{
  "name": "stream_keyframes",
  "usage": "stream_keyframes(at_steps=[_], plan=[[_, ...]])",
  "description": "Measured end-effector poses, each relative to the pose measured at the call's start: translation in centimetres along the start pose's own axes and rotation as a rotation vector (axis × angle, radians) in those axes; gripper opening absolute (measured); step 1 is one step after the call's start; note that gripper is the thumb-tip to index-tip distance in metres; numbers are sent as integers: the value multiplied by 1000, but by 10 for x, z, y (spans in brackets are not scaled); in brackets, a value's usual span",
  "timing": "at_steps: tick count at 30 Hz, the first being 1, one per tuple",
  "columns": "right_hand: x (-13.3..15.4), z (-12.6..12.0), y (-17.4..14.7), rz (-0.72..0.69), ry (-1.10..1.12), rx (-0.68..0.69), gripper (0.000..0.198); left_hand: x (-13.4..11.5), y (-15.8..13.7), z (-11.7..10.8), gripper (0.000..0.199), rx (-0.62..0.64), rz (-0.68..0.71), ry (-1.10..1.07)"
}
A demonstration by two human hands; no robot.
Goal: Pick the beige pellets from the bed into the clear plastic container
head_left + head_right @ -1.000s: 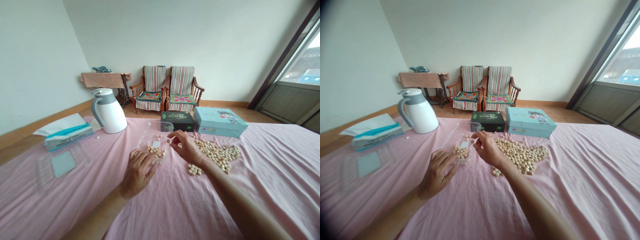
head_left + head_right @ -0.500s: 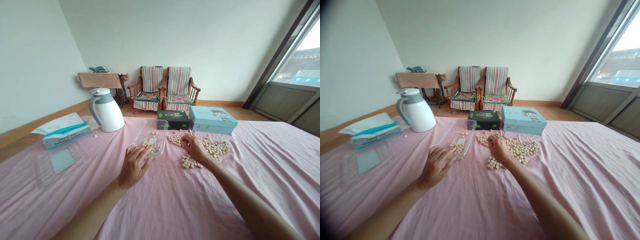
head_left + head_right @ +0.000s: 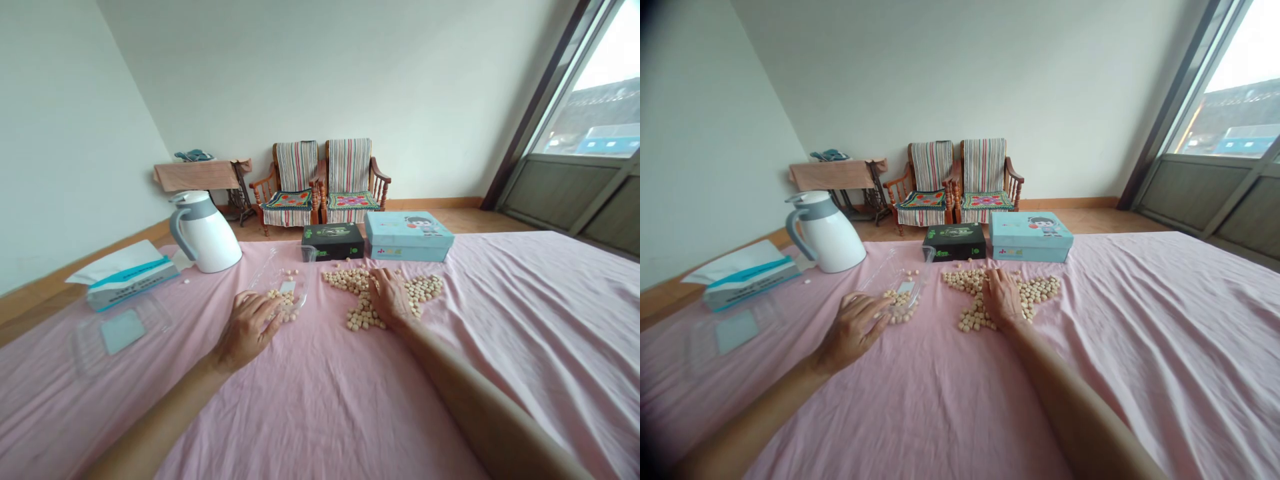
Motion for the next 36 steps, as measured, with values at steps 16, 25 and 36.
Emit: stream_keyframes(at_steps=[16,25,36], plan=[[-5,8,1,84,92,111,17,-103,46,58,17,138,-137,-459],[-1,9,0,62,49,97,16,-99,62,82,9,173,-183,-481],[-1,11,0,48,34,118,15,-11,78,-16,8,-174,-218,-175]])
Point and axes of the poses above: each hand's wrist, its own y-axis towards the middle knuckle, its own z-axis out of the palm, x = y × z, the point moved 3 cm from there along y, towards the middle knuckle, and after that the axes turned 7 degrees about z, right-handed, at the moved point
